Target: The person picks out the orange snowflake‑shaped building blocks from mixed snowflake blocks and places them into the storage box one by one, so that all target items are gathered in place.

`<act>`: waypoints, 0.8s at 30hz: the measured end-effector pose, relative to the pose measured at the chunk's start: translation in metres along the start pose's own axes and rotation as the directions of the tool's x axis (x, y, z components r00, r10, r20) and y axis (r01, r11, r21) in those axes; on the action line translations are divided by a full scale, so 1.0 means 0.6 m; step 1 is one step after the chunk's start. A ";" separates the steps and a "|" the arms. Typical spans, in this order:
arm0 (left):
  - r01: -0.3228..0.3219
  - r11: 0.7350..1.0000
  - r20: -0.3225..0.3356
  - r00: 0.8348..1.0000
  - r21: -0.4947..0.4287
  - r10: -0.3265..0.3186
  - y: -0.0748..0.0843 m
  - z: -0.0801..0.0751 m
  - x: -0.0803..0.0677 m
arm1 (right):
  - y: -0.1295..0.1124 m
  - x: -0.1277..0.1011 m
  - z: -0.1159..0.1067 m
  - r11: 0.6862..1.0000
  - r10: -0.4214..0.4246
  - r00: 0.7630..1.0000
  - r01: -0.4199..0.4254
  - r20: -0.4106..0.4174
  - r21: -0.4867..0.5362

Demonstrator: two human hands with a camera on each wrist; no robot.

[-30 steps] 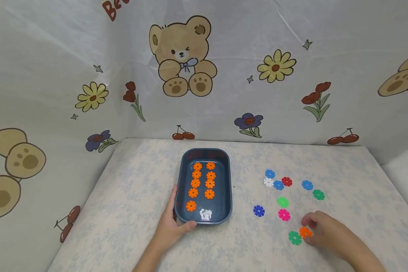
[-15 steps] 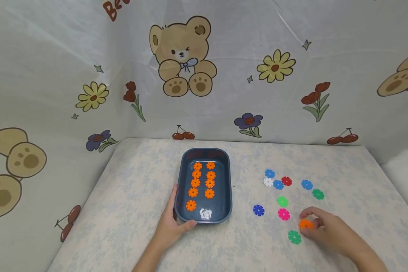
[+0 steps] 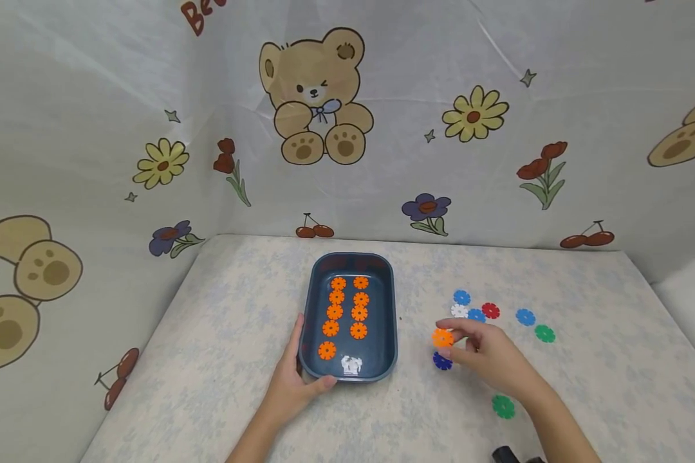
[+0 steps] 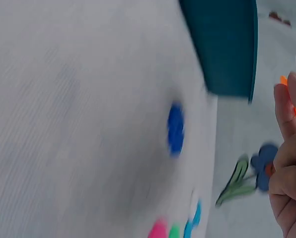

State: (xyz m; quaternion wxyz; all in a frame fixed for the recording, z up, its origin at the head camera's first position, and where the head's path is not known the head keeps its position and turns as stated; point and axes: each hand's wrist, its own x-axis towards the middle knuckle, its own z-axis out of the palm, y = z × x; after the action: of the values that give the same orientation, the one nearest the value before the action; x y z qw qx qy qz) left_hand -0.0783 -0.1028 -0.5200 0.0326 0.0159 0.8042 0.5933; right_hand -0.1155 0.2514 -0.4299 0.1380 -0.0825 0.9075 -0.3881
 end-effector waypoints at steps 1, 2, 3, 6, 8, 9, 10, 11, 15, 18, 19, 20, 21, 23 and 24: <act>0.004 1.000 0.001 1.000 -0.002 -0.004 0.000 0.000 0.000 | -0.012 0.006 0.008 1.000 -0.021 1.000 0.021 0.009 0.016; 0.004 1.000 0.001 1.000 -0.003 -0.004 0.001 0.000 -0.001 | -0.024 0.013 0.017 0.999 -0.037 0.999 0.037 0.018 0.031; 0.001 1.000 0.001 1.000 -0.001 -0.001 0.001 -0.001 -0.001 | -0.037 0.018 0.027 0.998 -0.056 0.998 0.055 0.021 0.039; -0.002 1.000 0.001 1.000 -0.001 0.002 0.001 -0.001 0.000 | -0.072 0.034 0.054 0.990 -0.127 0.991 0.124 0.048 0.063; -0.007 1.000 0.002 1.000 0.003 0.007 0.002 -0.001 0.000 | -0.094 0.043 0.072 0.985 -0.165 0.984 0.161 0.068 0.061; -0.009 1.000 0.004 1.000 0.006 0.009 0.002 -0.001 0.000 | -0.104 0.048 0.081 0.983 -0.183 0.980 0.179 0.076 0.050; -0.006 1.000 0.007 1.000 0.003 0.006 0.003 -0.001 0.000 | -0.113 0.052 0.089 0.980 -0.201 0.976 0.199 0.083 0.028; -0.006 1.000 0.010 1.000 0.000 0.006 0.003 -0.001 0.000 | -0.121 0.056 0.098 0.976 -0.217 0.972 0.218 0.088 -0.005; 0.001 1.000 0.019 1.000 -0.017 -0.001 0.005 0.000 0.000 | -0.142 0.071 0.131 0.934 -0.281 0.956 0.293 0.084 -0.206; -0.001 1.000 0.019 1.000 -0.024 0.001 0.005 -0.001 0.000 | -0.149 0.082 0.148 0.873 -0.333 0.940 0.339 0.080 -0.350; -0.003 1.000 0.019 1.000 -0.023 0.004 0.005 -0.001 0.000 | -0.150 0.085 0.152 0.856 -0.342 0.936 0.347 0.082 -0.384; -0.005 1.000 0.018 1.000 -0.024 0.006 0.005 -0.001 0.000 | -0.152 0.089 0.156 0.839 -0.352 0.932 0.356 0.090 -0.410; -0.008 1.000 0.016 1.000 -0.023 0.009 0.005 -0.002 -0.001 | -0.152 0.092 0.159 0.824 -0.359 0.928 0.365 0.099 -0.433; -0.011 1.000 0.016 1.000 -0.027 0.012 0.005 -0.002 -0.001 | -0.153 0.098 0.165 0.801 -0.366 0.923 0.378 0.120 -0.464; -0.008 0.999 0.017 1.000 -0.034 0.008 0.005 -0.002 -0.001 | -0.153 0.101 0.167 0.794 -0.364 0.922 0.382 0.133 -0.473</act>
State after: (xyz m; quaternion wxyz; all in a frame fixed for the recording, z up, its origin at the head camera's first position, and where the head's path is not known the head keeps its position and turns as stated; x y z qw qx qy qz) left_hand -0.0778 -0.1033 -0.5166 0.0373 0.0235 0.7938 0.6066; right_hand -0.1374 0.1048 -0.4407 0.0494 -0.2988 0.9390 -0.1632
